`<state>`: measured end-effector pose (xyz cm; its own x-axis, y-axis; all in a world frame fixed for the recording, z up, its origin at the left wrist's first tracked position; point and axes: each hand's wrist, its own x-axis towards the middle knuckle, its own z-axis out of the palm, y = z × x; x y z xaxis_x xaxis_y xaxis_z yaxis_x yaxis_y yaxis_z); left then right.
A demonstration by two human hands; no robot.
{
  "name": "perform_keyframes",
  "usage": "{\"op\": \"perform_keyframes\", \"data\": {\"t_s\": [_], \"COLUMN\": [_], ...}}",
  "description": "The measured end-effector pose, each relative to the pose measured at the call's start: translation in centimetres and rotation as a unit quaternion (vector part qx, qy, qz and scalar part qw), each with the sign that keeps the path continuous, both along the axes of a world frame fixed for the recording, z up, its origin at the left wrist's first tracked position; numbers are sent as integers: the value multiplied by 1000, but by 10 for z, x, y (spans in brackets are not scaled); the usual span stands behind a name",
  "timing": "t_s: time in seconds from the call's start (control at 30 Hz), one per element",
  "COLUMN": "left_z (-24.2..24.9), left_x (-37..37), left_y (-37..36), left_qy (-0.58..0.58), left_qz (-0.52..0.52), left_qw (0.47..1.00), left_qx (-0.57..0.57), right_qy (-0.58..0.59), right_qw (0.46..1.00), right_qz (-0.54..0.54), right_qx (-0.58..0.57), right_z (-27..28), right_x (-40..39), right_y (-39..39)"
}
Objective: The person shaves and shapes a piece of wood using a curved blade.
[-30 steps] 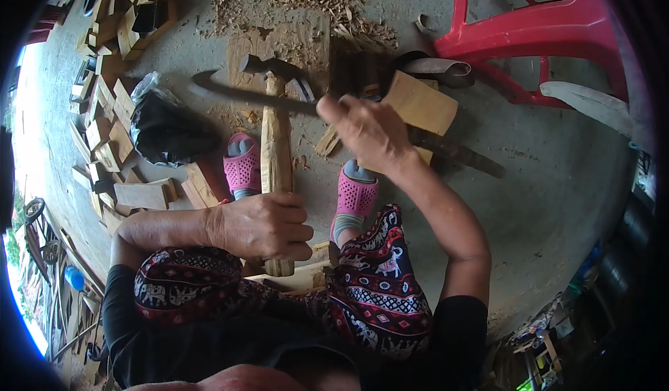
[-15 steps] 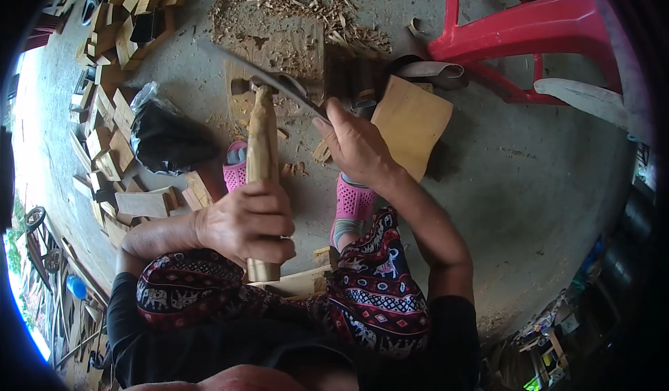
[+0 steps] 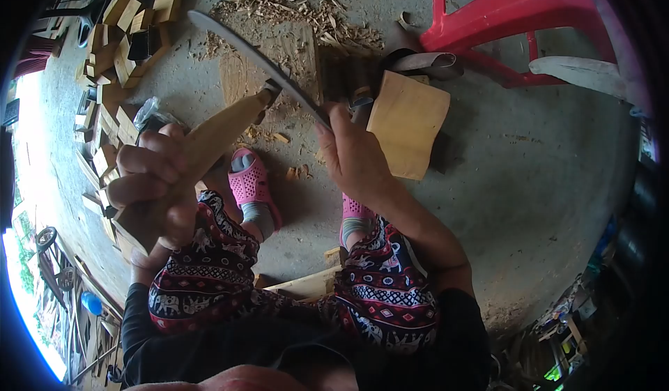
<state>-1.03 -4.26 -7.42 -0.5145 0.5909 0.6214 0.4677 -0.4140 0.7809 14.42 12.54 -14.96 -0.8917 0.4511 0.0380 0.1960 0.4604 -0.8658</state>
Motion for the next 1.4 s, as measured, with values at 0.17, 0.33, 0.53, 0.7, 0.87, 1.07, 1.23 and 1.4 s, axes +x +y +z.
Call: {"op": "perform_keyframes", "data": {"t_s": [0.17,0.33,0.53,0.7,0.87,1.07,1.23,1.4], "left_z": [-21,-21,-23,-28,-34,-32,-37,-35], "left_x": [9,16,27,24,25,26,24,25], "left_y": [-2,-10,-5,-9,-9,-9,-15,-7], "left_qy": [-19,36,48,75,58,41,41,55], "left_qz": [30,-45,-39,-23,19,67,134,164], "left_qw": [999,998,998,996,996,996,989,984], "left_qx": [32,27,24,31,64,50,48,51], "right_qy": [-40,-159,-38,-45,-100,-86,-108,-42], "right_qw": [999,985,998,993,992,991,992,998], "right_qz": [27,53,22,53,35,68,38,57], "right_qx": [18,50,40,94,67,76,45,-1], "right_z": [5,-35,13,-52,-15,-40,-28,4], "right_x": [-4,-4,5,1,9,3,8,-3], "right_y": [-13,-8,-8,-13,-2,-16,-6,-13]}}
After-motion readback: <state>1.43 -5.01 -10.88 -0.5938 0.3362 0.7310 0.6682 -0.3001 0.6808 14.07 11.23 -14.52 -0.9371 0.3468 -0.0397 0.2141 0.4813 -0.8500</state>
